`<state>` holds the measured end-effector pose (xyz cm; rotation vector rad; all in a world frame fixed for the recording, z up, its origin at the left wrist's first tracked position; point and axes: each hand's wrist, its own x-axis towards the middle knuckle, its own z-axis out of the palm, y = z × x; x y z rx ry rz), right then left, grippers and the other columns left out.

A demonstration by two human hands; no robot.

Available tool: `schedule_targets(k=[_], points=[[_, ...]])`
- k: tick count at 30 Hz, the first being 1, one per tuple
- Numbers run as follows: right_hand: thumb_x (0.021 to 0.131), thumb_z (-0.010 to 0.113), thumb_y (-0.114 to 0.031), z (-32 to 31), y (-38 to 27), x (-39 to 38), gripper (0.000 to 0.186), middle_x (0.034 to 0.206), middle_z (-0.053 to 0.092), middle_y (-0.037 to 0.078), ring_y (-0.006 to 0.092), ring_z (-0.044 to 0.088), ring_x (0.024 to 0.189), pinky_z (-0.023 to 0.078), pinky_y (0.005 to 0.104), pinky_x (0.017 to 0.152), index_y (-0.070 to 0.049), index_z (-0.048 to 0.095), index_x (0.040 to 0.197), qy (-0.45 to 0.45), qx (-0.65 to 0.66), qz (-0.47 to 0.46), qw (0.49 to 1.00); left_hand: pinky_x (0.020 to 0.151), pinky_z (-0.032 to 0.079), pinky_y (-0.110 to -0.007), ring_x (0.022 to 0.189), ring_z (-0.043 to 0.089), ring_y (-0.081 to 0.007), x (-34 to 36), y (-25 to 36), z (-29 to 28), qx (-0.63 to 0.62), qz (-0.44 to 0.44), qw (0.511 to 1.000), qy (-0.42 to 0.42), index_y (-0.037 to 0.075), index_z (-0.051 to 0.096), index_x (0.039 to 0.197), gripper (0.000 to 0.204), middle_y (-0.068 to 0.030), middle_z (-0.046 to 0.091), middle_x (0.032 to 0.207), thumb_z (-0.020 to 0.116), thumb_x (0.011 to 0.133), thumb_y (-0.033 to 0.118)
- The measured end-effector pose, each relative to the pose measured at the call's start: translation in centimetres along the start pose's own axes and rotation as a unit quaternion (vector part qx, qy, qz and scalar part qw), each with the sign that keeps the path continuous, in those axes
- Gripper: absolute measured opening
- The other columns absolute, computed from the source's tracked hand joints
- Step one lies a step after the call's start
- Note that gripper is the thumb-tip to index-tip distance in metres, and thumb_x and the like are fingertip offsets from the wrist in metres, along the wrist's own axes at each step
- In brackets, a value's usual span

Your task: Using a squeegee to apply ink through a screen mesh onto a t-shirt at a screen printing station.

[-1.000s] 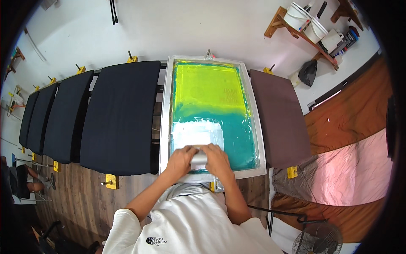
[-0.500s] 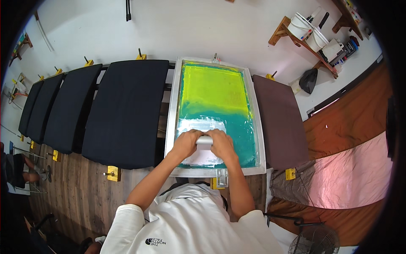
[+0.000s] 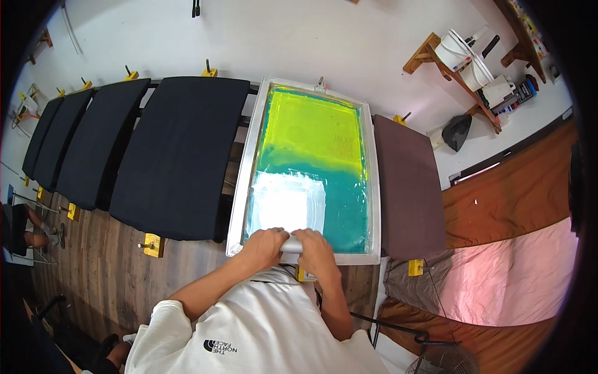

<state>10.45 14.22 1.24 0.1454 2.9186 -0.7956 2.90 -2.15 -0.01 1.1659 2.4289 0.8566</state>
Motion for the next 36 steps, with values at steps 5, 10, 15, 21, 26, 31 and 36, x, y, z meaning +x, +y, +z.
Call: schedule_targets(k=[5,10,15,21,26,31,36], points=[[0.076,0.060,0.005,-1.5,1.7,6.8,0.032,0.106,0.065,0.018,0.0389,0.061,0.104,0.053,0.0486,0.085,-0.005,0.064,0.107,0.029,-0.050,-0.051,0.997,0.079,0.056,-0.048,0.089,0.068,-0.0418,5.5,-1.6,-2.6,-0.037,-0.045,0.998,0.039,0.001,0.068,0.104,0.031,-0.0238,0.070,0.096,0.062,0.075,-0.005],[0.072,0.059,0.009,-0.8,2.7,9.1,0.044,0.108,0.065,0.018,0.0397,0.059,0.107,0.051,0.0478,0.088,-0.004,0.064,0.113,0.002,-0.039,-0.010,0.999,0.079,0.056,-0.048,0.091,0.067,-0.0426,7.1,-3.7,-1.2,-0.039,-0.047,0.996,0.070,0.001,0.065,0.108,0.034,-0.0228,0.070,0.097,0.062,0.075,-0.006],[0.074,0.062,0.009,1.0,1.4,3.5,0.040,0.112,0.060,0.016,0.0372,0.058,0.109,0.053,0.0461,0.086,-0.003,0.062,0.112,0.049,-0.026,-0.033,0.998,0.094,0.054,-0.044,0.110,0.064,-0.0423,1.9,-2.7,1.8,0.015,-0.010,0.998,0.059,0.001,0.059,0.128,0.061,-0.0249,0.055,0.137,0.066,0.068,-0.009],[0.068,0.064,0.011,1.4,-0.5,-1.5,0.054,0.125,0.061,0.015,0.0347,0.057,0.116,0.048,0.0437,0.096,-0.003,0.062,0.119,0.007,-0.016,-0.015,1.000,0.097,0.053,-0.045,0.114,0.063,-0.0411,-2.4,0.0,1.0,-0.007,-0.019,1.000,-0.006,0.000,0.059,0.128,0.061,-0.0257,0.058,0.133,0.066,0.068,-0.007],[0.067,0.064,0.009,-1.8,0.0,2.0,0.047,0.111,0.067,0.014,0.0356,0.062,0.106,0.051,0.0446,0.090,-0.005,0.066,0.112,-0.023,-0.015,-0.018,0.999,0.086,0.054,-0.046,0.093,0.067,-0.0418,0.9,-0.1,-1.0,-0.031,0.010,0.998,0.045,-0.002,0.065,0.115,0.048,-0.0231,0.068,0.106,0.066,0.067,-0.005],[0.072,0.056,0.010,-2.3,2.3,8.6,0.050,0.111,0.066,0.018,0.0383,0.061,0.106,0.051,0.0472,0.088,-0.007,0.066,0.117,-0.007,-0.068,-0.027,0.997,0.081,0.054,-0.048,0.088,0.066,-0.0418,6.9,-3.6,-1.3,-0.038,0.027,0.993,0.106,0.001,0.068,0.109,0.040,-0.0234,0.069,0.099,0.062,0.070,-0.007],[0.070,0.057,0.012,0.2,2.5,5.4,0.052,0.109,0.064,0.019,0.0397,0.059,0.107,0.051,0.0465,0.090,-0.005,0.061,0.120,0.040,-0.041,-0.042,0.997,0.086,0.054,-0.046,0.097,0.065,-0.0420,4.5,-3.3,0.3,-0.029,0.021,0.997,0.068,-0.001,0.064,0.118,0.049,-0.0234,0.064,0.116,0.063,0.070,-0.007]])
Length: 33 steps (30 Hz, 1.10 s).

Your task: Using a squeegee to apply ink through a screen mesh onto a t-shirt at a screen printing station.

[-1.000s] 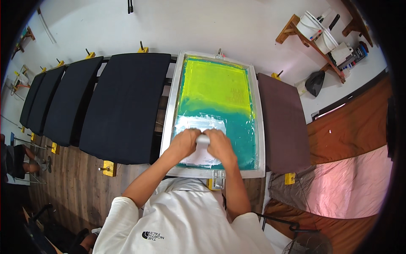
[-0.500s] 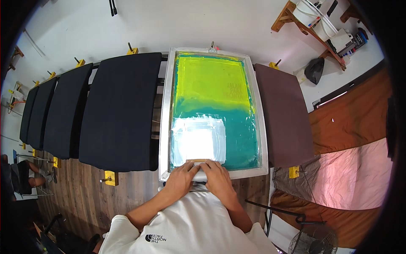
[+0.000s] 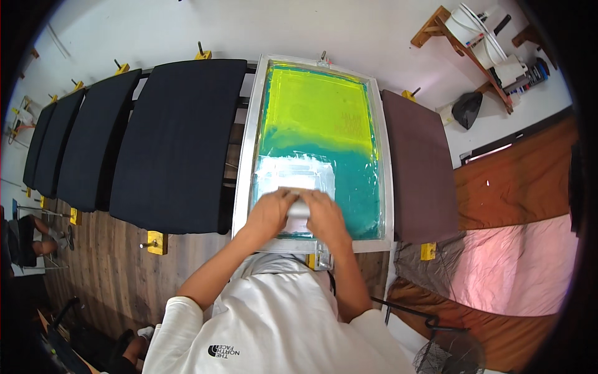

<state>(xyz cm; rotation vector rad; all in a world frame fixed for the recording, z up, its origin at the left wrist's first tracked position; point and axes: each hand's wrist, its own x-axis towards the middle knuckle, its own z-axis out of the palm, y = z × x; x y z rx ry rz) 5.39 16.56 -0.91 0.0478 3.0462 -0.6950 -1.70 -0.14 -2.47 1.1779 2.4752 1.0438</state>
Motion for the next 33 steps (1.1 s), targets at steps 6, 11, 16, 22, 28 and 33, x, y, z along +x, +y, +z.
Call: schedule_targets(k=[6,11,16,22,28,33], points=[[0.062,0.066,0.013,-0.2,-3.0,-6.2,0.061,0.124,0.061,0.018,0.0380,0.056,0.118,0.047,0.0451,0.099,-0.002,0.061,0.121,-0.017,0.043,0.018,0.999,0.092,0.052,-0.047,0.103,0.064,-0.0393,-7.1,3.3,2.3,0.079,-0.012,0.997,-0.006,0.001,0.061,0.124,0.055,-0.0207,0.062,0.126,0.066,0.069,-0.005],[0.065,0.062,0.014,-1.3,-2.5,-3.6,0.058,0.122,0.063,0.020,0.0397,0.058,0.116,0.049,0.0445,0.098,0.000,0.062,0.121,-0.032,0.047,0.008,0.998,0.087,0.053,-0.045,0.096,0.066,-0.0393,-3.6,3.6,-0.3,0.085,-0.031,0.996,-0.026,0.000,0.062,0.118,0.048,-0.0211,0.067,0.115,0.064,0.070,-0.006],[0.068,0.060,0.014,1.1,-0.5,0.4,0.052,0.124,0.062,0.020,0.0388,0.058,0.116,0.050,0.0446,0.097,0.001,0.063,0.118,0.097,0.012,-0.034,0.995,0.098,0.051,-0.045,0.113,0.061,-0.0434,0.6,0.4,0.6,0.052,-0.006,0.997,0.054,-0.005,0.058,0.124,0.055,-0.0274,0.060,0.126,0.061,0.070,-0.012],[0.068,0.060,0.014,0.8,-0.8,-0.1,0.048,0.118,0.063,0.017,0.0365,0.059,0.113,0.051,0.0427,0.095,0.002,0.065,0.114,0.032,0.049,0.035,0.998,0.103,0.048,-0.044,0.121,0.056,-0.0439,0.6,1.3,-0.3,0.043,-0.049,0.995,-0.077,-0.006,0.057,0.128,0.061,-0.0281,0.058,0.130,0.058,0.069,-0.015],[0.068,0.062,0.013,2.3,-0.5,-0.4,0.043,0.118,0.063,0.017,0.0363,0.058,0.115,0.051,0.0433,0.096,0.002,0.065,0.110,0.142,0.011,-0.005,0.990,0.106,0.047,-0.045,0.127,0.052,-0.0449,-0.2,0.5,1.2,0.057,-0.016,0.998,0.013,-0.005,0.057,0.130,0.064,-0.0280,0.056,0.134,0.059,0.067,-0.017],[0.068,0.062,0.014,0.8,-1.0,-0.9,0.047,0.122,0.062,0.018,0.0362,0.057,0.117,0.050,0.0434,0.097,0.001,0.064,0.113,0.040,0.041,0.018,0.998,0.105,0.047,-0.045,0.127,0.052,-0.0443,-0.3,1.7,0.1,0.024,-0.065,0.996,-0.051,-0.005,0.058,0.129,0.063,-0.0294,0.055,0.134,0.060,0.067,-0.017]])
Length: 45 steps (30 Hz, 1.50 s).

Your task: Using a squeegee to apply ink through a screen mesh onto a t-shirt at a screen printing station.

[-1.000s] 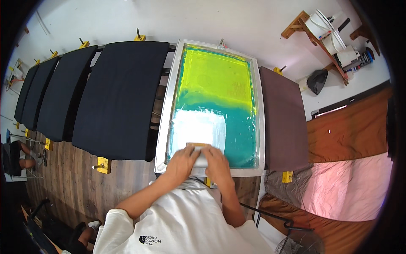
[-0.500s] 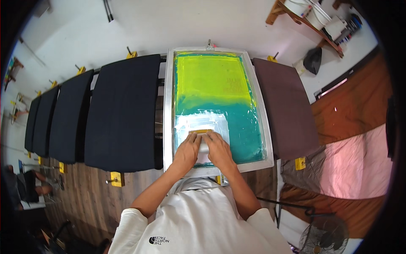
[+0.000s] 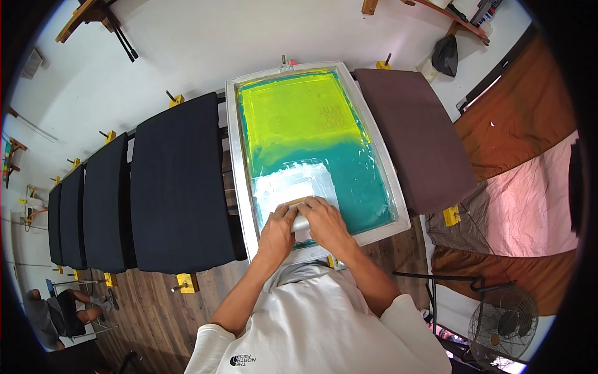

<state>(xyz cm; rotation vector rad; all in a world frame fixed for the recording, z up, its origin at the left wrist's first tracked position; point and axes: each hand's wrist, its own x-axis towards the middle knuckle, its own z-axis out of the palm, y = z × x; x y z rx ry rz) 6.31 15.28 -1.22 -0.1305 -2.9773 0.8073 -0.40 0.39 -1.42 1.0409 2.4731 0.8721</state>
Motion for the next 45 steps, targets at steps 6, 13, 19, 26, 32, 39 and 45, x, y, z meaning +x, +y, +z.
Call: schedule_targets(k=[6,13,19,26,32,39,45], points=[[0.068,0.062,0.014,-0.7,0.1,-0.2,0.046,0.120,0.062,0.018,0.0363,0.057,0.118,0.050,0.0433,0.097,0.001,0.065,0.113,-0.051,0.024,0.011,0.998,0.104,0.048,-0.045,0.123,0.056,-0.0444,-0.1,0.9,-0.8,-0.024,-0.007,1.000,-0.008,-0.004,0.060,0.128,0.061,-0.0294,0.056,0.134,0.059,0.068,-0.017],[0.073,0.057,0.013,0.3,0.0,0.0,0.040,0.115,0.062,0.018,0.0363,0.058,0.114,0.051,0.0441,0.093,0.002,0.064,0.110,0.063,0.001,-0.015,0.998,0.099,0.051,-0.045,0.111,0.062,-0.0452,-0.2,0.0,0.1,-0.016,0.003,1.000,0.013,-0.004,0.060,0.126,0.059,-0.0272,0.057,0.133,0.058,0.069,-0.018],[0.073,0.057,0.012,0.6,0.3,0.8,0.038,0.115,0.062,0.019,0.0366,0.059,0.113,0.051,0.0441,0.093,0.003,0.065,0.108,0.007,0.010,0.001,1.000,0.097,0.052,-0.045,0.112,0.061,-0.0445,0.8,0.0,-1.1,-0.037,-0.003,0.999,0.000,-0.003,0.061,0.124,0.057,-0.0269,0.060,0.129,0.059,0.069,-0.016],[0.070,0.060,0.014,-0.3,0.2,0.7,0.044,0.119,0.062,0.018,0.0360,0.058,0.114,0.050,0.0441,0.095,0.002,0.065,0.112,0.000,-0.003,0.013,1.000,0.095,0.053,-0.046,0.111,0.062,-0.0439,0.8,-0.4,-0.3,-0.015,0.023,0.999,0.043,-0.002,0.061,0.125,0.059,-0.0247,0.061,0.129,0.061,0.068,-0.016],[0.069,0.060,0.015,-1.4,0.0,1.0,0.048,0.123,0.061,0.018,0.0357,0.057,0.117,0.050,0.0439,0.097,0.001,0.064,0.115,-0.098,-0.001,0.019,0.995,0.094,0.054,-0.045,0.109,0.064,-0.0426,0.6,0.9,-1.4,-0.052,-0.016,0.998,0.008,-0.003,0.062,0.123,0.056,-0.0260,0.059,0.130,0.059,0.069,-0.016],[0.071,0.057,0.015,-1.6,-0.9,0.4,0.048,0.126,0.061,0.017,0.0360,0.056,0.120,0.049,0.0438,0.098,0.002,0.064,0.117,-0.071,0.002,0.019,0.997,0.096,0.054,-0.043,0.114,0.062,-0.0410,-0.2,-0.2,-0.5,-0.009,-0.003,1.000,-0.003,-0.003,0.059,0.128,0.058,-0.0250,0.059,0.131,0.062,0.071,-0.013],[0.071,0.056,0.015,-1.7,-1.2,0.1,0.050,0.125,0.062,0.019,0.0366,0.056,0.119,0.048,0.0439,0.100,0.002,0.065,0.119,-0.096,-0.002,0.038,0.995,0.102,0.050,-0.043,0.122,0.057,-0.0407,-0.9,0.0,-0.3,-0.050,-0.033,0.998,-0.036,-0.002,0.059,0.129,0.060,-0.0250,0.059,0.132,0.063,0.069,-0.012]])
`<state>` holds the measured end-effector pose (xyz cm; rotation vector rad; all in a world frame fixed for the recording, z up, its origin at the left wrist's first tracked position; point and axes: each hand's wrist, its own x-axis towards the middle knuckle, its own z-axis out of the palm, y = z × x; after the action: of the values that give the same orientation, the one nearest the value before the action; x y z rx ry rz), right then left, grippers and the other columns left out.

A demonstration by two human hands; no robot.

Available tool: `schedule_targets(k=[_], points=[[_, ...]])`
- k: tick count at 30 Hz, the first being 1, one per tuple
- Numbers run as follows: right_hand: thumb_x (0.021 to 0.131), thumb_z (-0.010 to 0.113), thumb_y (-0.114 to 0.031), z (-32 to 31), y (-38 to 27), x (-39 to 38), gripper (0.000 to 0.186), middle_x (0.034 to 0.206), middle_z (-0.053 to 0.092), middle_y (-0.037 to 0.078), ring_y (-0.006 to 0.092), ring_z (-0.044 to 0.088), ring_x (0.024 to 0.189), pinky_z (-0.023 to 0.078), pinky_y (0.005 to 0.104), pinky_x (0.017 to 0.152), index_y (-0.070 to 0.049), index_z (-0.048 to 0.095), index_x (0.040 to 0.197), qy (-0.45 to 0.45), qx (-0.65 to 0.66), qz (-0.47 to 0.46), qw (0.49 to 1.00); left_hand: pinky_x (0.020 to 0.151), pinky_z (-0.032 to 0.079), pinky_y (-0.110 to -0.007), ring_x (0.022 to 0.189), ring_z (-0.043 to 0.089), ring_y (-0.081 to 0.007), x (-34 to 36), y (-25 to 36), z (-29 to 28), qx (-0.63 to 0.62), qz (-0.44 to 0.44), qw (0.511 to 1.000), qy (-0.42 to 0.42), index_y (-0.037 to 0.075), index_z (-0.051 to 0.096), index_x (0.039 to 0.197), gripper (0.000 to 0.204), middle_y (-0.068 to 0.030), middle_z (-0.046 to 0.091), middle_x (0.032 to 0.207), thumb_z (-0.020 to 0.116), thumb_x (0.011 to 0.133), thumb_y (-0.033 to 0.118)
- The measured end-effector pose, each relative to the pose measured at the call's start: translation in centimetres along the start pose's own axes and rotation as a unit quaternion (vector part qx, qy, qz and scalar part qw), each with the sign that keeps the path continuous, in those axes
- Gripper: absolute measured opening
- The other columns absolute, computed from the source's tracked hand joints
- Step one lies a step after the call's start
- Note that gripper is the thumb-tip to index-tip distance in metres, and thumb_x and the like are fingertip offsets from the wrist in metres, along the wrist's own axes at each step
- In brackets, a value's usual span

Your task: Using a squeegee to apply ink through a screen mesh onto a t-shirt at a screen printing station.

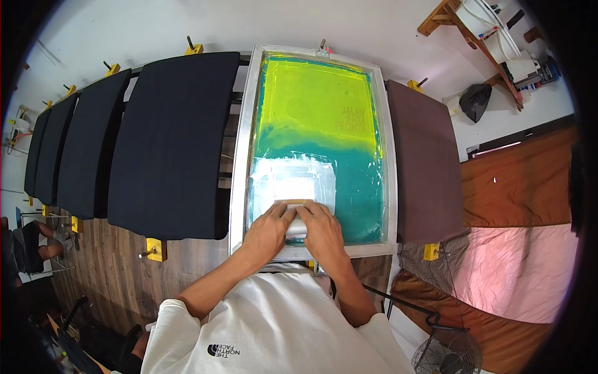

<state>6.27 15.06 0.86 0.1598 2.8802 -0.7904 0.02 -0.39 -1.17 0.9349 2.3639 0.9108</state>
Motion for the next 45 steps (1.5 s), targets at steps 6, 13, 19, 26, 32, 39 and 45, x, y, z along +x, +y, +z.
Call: schedule_targets(k=[6,13,19,26,32,39,45], points=[[0.071,0.056,0.016,0.0,0.2,-0.3,0.051,0.125,0.062,0.019,0.0371,0.056,0.120,0.047,0.0437,0.100,0.001,0.064,0.119,0.002,0.011,-0.009,1.000,0.103,0.050,-0.043,0.124,0.057,-0.0389,-0.4,0.4,-0.4,0.022,0.015,1.000,0.010,-0.001,0.059,0.129,0.062,-0.0240,0.057,0.135,0.065,0.068,-0.012],[0.073,0.057,0.013,0.6,0.1,-1.0,0.047,0.124,0.061,0.018,0.0371,0.057,0.118,0.050,0.0448,0.094,0.001,0.064,0.117,0.053,-0.011,-0.022,0.998,0.104,0.049,-0.043,0.126,0.055,-0.0399,-0.7,0.3,-0.4,0.018,0.024,0.999,0.012,-0.002,0.059,0.129,0.062,-0.0247,0.056,0.136,0.062,0.068,-0.013],[0.076,0.057,0.009,0.7,0.2,-1.2,0.040,0.118,0.062,0.016,0.0356,0.058,0.114,0.053,0.0460,0.087,0.000,0.065,0.114,0.052,-0.017,-0.023,0.998,0.101,0.051,-0.043,0.123,0.056,-0.0400,-0.8,0.0,-0.1,0.024,0.036,0.999,0.023,-0.002,0.059,0.129,0.063,-0.0236,0.057,0.135,0.062,0.067,-0.013],[0.077,0.056,0.009,2.0,0.7,-1.4,0.039,0.117,0.062,0.016,0.0363,0.059,0.112,0.053,0.0464,0.087,0.000,0.065,0.114,0.107,-0.028,-0.054,0.992,0.100,0.052,-0.042,0.122,0.057,-0.0397,-1.0,-0.3,0.5,0.054,0.034,0.998,0.024,-0.001,0.058,0.130,0.063,-0.0224,0.056,0.136,0.063,0.068,-0.012],[0.078,0.056,0.009,2.0,0.5,-1.7,0.039,0.120,0.063,0.017,0.0374,0.059,0.116,0.053,0.0454,0.088,0.000,0.065,0.114,0.093,-0.035,-0.037,0.994,0.101,0.051,-0.041,0.121,0.058,-0.0393,-1.3,-0.1,0.5,0.062,0.046,0.996,0.038,-0.001,0.057,0.131,0.065,-0.0225,0.056,0.136,0.064,0.068,-0.012],[0.076,0.056,0.010,0.9,0.3,-1.8,0.039,0.119,0.062,0.019,0.0377,0.059,0.114,0.053,0.0448,0.089,0.001,0.064,0.113,0.082,-0.033,-0.041,0.995,0.102,0.051,-0.042,0.126,0.055,-0.0390,-1.6,0.5,0.6,0.056,0.038,0.996,0.051,-0.001,0.058,0.131,0.063,-0.0225,0.057,0.136,0.066,0.069,-0.011],[0.074,0.058,0.012,0.5,0.0,-2.5,0.041,0.120,0.062,0.019,0.0378,0.059,0.115,0.053,0.0446,0.090,0.002,0.064,0.113,0.054,-0.019,-0.042,0.997,0.102,0.051,-0.042,0.127,0.054,-0.0385,-2.2,0.6,1.0,0.045,0.034,0.997,0.045,0.000,0.059,0.131,0.062,-0.0219,0.058,0.135,0.067,0.070,-0.010]])
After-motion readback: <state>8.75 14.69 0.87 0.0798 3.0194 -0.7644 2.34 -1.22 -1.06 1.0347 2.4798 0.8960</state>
